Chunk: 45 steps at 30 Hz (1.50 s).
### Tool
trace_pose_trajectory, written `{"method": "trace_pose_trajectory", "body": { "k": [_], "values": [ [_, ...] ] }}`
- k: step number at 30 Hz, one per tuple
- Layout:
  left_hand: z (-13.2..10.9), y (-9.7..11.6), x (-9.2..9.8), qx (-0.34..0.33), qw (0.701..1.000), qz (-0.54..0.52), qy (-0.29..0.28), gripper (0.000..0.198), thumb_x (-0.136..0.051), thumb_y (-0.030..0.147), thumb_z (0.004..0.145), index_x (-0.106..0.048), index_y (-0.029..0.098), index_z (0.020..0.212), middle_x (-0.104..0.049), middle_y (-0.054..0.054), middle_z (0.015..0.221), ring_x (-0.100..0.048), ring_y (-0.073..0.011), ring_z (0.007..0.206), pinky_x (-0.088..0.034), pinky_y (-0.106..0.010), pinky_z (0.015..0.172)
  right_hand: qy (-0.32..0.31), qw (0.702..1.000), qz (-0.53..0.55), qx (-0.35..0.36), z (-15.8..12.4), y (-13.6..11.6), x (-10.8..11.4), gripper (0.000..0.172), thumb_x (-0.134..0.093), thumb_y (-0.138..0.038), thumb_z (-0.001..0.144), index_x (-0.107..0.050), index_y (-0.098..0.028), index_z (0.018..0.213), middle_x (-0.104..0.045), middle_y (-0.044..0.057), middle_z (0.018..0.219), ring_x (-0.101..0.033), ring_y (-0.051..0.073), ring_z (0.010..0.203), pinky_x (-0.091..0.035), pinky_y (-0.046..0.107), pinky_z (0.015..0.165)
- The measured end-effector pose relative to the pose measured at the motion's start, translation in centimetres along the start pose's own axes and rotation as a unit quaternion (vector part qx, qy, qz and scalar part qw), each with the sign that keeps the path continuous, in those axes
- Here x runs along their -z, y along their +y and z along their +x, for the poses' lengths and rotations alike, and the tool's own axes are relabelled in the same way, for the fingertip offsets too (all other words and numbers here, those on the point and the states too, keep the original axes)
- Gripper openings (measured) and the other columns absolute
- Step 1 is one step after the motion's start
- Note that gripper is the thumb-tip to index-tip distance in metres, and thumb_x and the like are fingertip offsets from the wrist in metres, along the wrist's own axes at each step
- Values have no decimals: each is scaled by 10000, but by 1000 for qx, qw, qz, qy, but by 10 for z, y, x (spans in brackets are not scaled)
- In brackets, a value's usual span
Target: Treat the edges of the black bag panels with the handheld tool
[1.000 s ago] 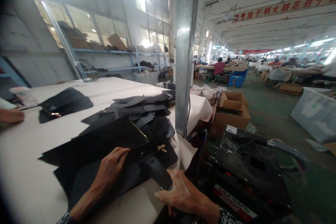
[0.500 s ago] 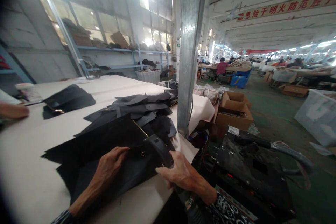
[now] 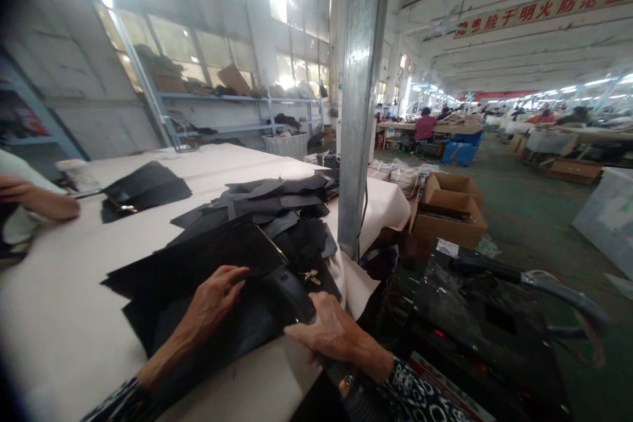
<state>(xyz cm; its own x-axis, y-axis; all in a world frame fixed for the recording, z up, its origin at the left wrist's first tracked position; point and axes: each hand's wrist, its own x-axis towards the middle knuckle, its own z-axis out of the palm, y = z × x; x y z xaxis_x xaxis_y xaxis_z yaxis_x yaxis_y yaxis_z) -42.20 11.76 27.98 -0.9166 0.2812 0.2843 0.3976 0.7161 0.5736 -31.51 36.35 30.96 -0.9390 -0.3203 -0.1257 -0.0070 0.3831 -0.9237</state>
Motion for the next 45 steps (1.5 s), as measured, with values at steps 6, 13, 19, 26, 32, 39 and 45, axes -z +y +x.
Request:
{"method": "trace_pose_trajectory", "body": {
  "k": [6, 13, 19, 26, 32, 39, 45],
  "values": [
    [6, -13, 1, 76, 982, -31, -169, 418, -430, 398, 836, -503, 119, 1139, -566, 0, 573, -553, -144, 483, -438, -237, 497, 16, 999, 19, 32, -19, 12, 19, 284, -575, -401, 851, -498, -129, 886, -561, 3, 570, -533, 116, 453, -428, 180, 430],
    [15, -9, 6, 106, 963, -32, -245, 321, -452, 349, 814, -486, 116, 1032, -577, -15, 515, -597, -185, 494, -455, -234, 454, -31, 999, 16, -6, -61, 22, 15, 174, -547, -288, 849, -531, -122, 900, -558, -15, 571, -540, 110, 474, -405, 159, 438],
    [20, 42, 36, -35, 968, 238, -74, 245, -328, 187, 899, -557, 102, 876, -603, -125, 924, -605, -179, 703, -458, -304, 679, 16, 1000, 9, 8, -77, 22, 21, 195, -549, -310, 857, -520, -118, 872, -560, -8, 543, -536, 111, 462, -381, 157, 440],
    [-39, 49, -11, -223, 874, 431, -28, 621, -200, -65, 775, -450, 75, 1327, -459, -184, 1331, -651, -213, 868, -546, -315, 741, 40, 998, 31, 21, -97, 27, 32, 254, -568, -356, 855, -537, -110, 914, -569, -10, 593, -535, 104, 462, -396, 168, 455],
    [-105, 22, -56, -335, 781, 527, 22, 647, -315, -34, 775, -364, 120, 1402, -196, -155, 1500, -186, -250, 1387, -450, -383, 1012, 22, 999, 22, -13, -107, 26, 43, 201, -531, -296, 862, -530, -112, 942, -578, -3, 573, -531, 113, 466, -410, 181, 467],
    [-115, 21, -61, -238, 863, 444, 23, 734, -331, 11, 768, -251, 250, 1457, -133, -89, 1519, -289, -307, 1340, -399, -464, 1049, -8, 1000, 12, -28, -91, 18, 45, 195, -544, -302, 840, -524, -115, 894, -561, -2, 598, -529, 111, 464, -425, 178, 430],
    [-115, 15, -75, -197, 923, 329, 17, 815, -335, 18, 715, -191, 311, 1462, -169, -29, 1515, -362, -287, 1303, -453, -404, 1023, -32, 999, -12, -25, -56, 6, 35, 192, -556, -306, 816, -532, -116, 825, -545, 3, 583, -536, 112, 469, -439, 178, 428]
  ]
}}
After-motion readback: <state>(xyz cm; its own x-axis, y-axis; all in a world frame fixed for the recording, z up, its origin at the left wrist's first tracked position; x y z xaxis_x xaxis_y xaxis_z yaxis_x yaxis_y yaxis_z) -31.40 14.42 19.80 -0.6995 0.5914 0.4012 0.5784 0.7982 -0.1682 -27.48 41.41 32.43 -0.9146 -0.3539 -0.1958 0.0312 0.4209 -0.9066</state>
